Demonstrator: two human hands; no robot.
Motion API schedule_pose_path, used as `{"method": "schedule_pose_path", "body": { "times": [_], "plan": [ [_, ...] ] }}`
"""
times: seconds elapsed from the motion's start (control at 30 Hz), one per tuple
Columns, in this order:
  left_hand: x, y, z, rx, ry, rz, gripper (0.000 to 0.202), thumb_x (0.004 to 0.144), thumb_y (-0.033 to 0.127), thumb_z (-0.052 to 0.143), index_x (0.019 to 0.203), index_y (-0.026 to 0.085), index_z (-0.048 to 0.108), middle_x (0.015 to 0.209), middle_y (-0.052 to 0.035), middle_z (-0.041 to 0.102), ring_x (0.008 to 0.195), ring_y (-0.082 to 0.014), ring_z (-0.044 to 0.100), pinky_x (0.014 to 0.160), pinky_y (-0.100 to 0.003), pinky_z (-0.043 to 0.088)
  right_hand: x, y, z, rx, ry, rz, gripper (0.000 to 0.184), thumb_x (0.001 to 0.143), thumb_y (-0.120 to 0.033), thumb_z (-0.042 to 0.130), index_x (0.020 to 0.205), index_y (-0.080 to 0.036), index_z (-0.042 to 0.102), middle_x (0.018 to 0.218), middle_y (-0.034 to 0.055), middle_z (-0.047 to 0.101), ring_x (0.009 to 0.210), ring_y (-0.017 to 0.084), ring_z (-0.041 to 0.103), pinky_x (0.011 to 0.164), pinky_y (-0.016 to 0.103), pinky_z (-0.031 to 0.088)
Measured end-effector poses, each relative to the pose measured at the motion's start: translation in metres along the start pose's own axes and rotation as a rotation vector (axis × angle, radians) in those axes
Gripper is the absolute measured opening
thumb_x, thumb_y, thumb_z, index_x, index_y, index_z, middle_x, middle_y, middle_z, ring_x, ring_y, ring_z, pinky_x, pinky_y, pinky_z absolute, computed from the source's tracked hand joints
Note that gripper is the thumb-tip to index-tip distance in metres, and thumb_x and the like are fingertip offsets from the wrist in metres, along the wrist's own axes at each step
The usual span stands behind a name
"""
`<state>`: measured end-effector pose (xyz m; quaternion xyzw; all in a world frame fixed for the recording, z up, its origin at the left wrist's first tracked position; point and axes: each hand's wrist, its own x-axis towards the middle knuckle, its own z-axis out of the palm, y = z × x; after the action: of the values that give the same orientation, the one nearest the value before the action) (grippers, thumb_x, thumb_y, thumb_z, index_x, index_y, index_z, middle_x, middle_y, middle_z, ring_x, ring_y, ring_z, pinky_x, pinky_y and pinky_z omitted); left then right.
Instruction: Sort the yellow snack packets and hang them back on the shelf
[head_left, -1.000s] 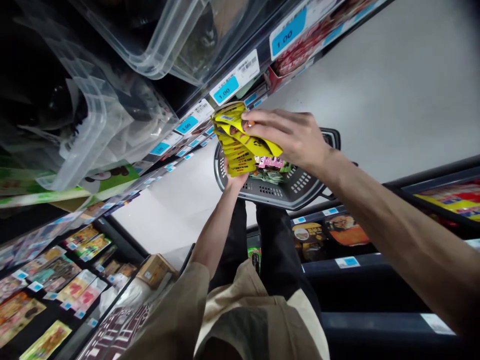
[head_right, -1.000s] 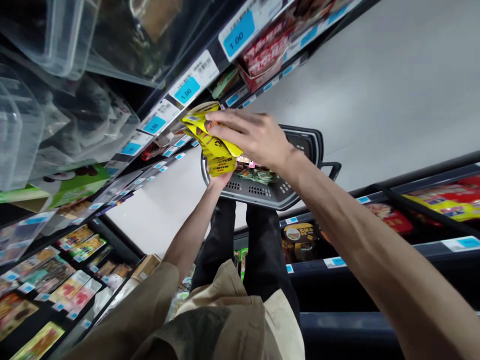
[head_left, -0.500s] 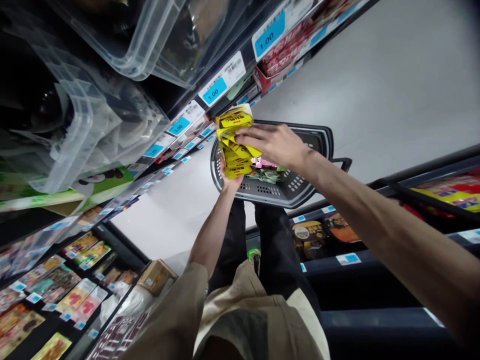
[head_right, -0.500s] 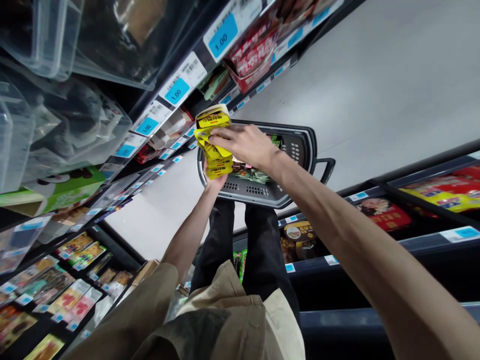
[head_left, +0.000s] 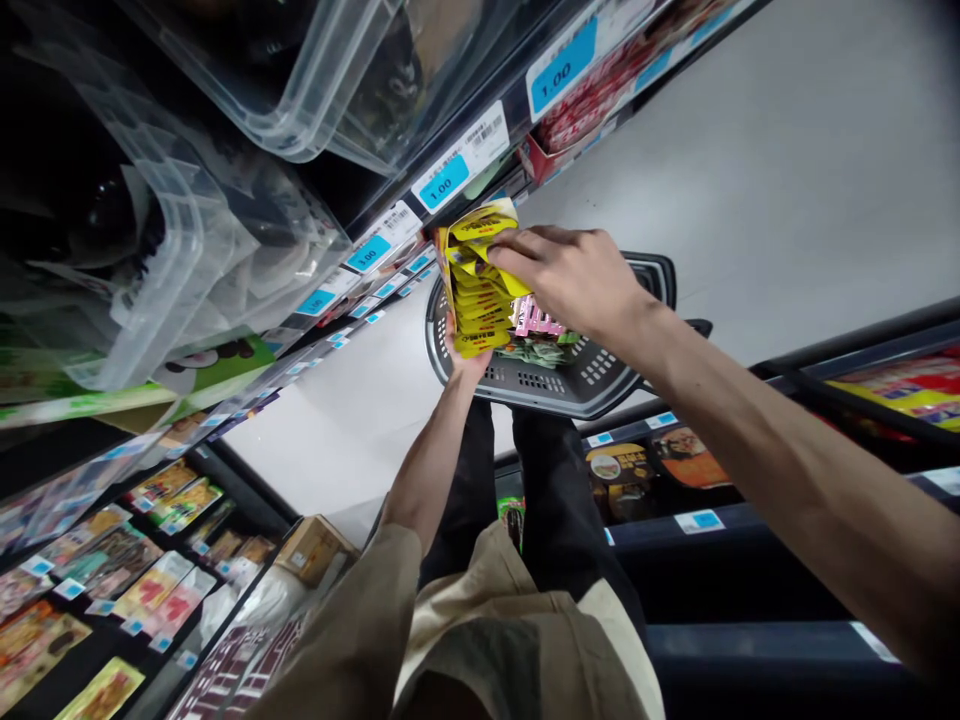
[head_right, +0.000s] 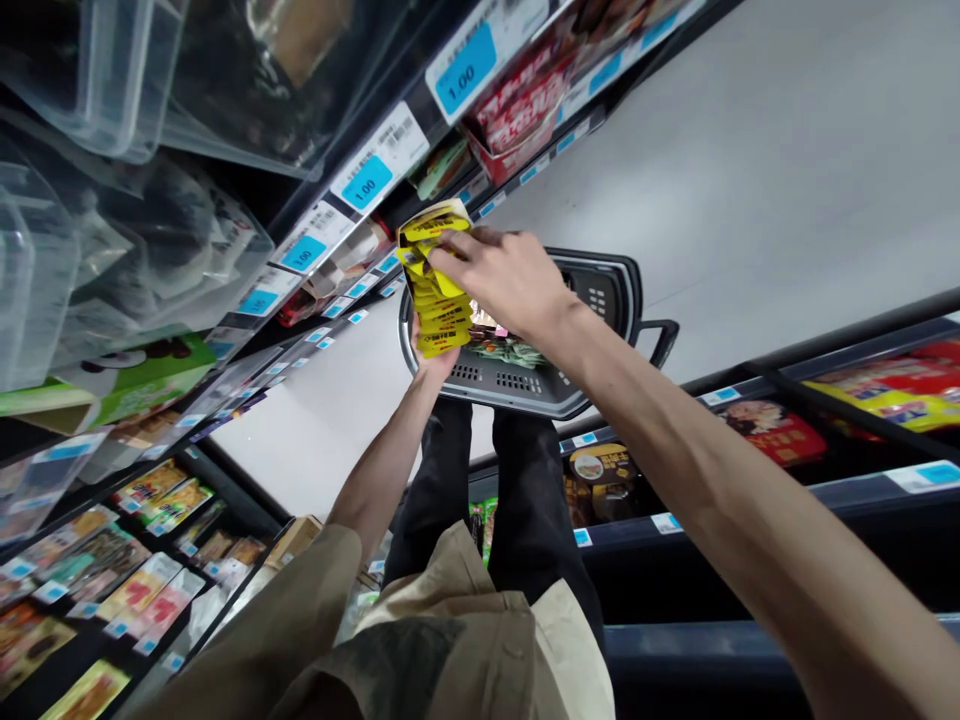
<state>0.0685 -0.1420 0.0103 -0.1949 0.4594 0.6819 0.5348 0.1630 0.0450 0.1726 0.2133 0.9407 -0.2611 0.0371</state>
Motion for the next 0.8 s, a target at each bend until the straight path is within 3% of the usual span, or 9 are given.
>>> {"method": "schedule_pose_path", "body": {
  "times": [0.13, 0.3, 0.47, 0.67, 0.8],
  "plan": [
    [-0.002, -0.001, 0.004, 0.023, 0.029, -0.022, 0.05, 0.097, 0.059, 0.044, 0.126, 0.028, 0.071, 0.123, -0.0084, 0.074, 0.129, -0.032, 0.06, 0.098, -0.049, 0.055, 0.0, -0.008, -0.004, -0.02, -0.011, 0.076, 0.037, 0.099, -0.01, 0.044, 0.13, -0.021, 0.061, 0.142, 0.0113, 0.066, 0.111, 0.029, 0.067, 0.072, 0.035, 0.049],
    [-0.006, 0.003, 0.013, 0.094, 0.026, 0.0, 0.057, 0.1, 0.063, 0.035, 0.134, 0.031, 0.067, 0.141, -0.0061, 0.066, 0.135, -0.0311, 0.058, 0.105, -0.047, 0.053, 0.006, -0.02, 0.003, 0.025, 0.022, 0.124, 0.03, 0.097, -0.008, 0.044, 0.117, -0.019, 0.065, 0.122, 0.0154, 0.072, 0.1, 0.029, 0.067, 0.075, 0.037, 0.048],
    [-0.007, 0.007, 0.014, 0.148, 0.074, -0.025, 0.061, 0.103, 0.059, 0.024, 0.142, 0.03, 0.061, 0.15, -0.0051, 0.059, 0.137, -0.0288, 0.057, 0.102, -0.045, 0.055, 0.012, -0.02, 0.009, 0.196, 0.147, 0.198, 0.021, 0.1, -0.02, 0.05, 0.114, -0.021, 0.065, 0.117, 0.011, 0.073, 0.103, 0.028, 0.068, 0.083, 0.037, 0.051],
    [-0.009, 0.01, 0.022, 0.149, 0.097, -0.057, 0.061, 0.103, 0.063, 0.028, 0.135, 0.028, 0.066, 0.146, -0.0069, 0.062, 0.137, -0.0297, 0.057, 0.104, -0.044, 0.054, 0.005, -0.024, 0.012, 0.126, 0.247, 0.174, 0.026, 0.101, -0.024, 0.043, 0.118, -0.021, 0.063, 0.11, 0.0147, 0.074, 0.091, 0.027, 0.071, 0.075, 0.04, 0.054],
    [-0.006, 0.01, 0.024, 0.103, 0.122, -0.059, 0.052, 0.103, 0.057, 0.035, 0.125, 0.027, 0.07, 0.136, -0.0055, 0.069, 0.137, -0.0295, 0.057, 0.105, -0.043, 0.053, 0.014, -0.039, 0.024, 0.133, 0.271, 0.222, 0.033, 0.1, -0.035, 0.052, 0.128, -0.02, 0.061, 0.119, 0.0198, 0.071, 0.104, 0.037, 0.069, 0.079, 0.049, 0.055]
  ]
}}
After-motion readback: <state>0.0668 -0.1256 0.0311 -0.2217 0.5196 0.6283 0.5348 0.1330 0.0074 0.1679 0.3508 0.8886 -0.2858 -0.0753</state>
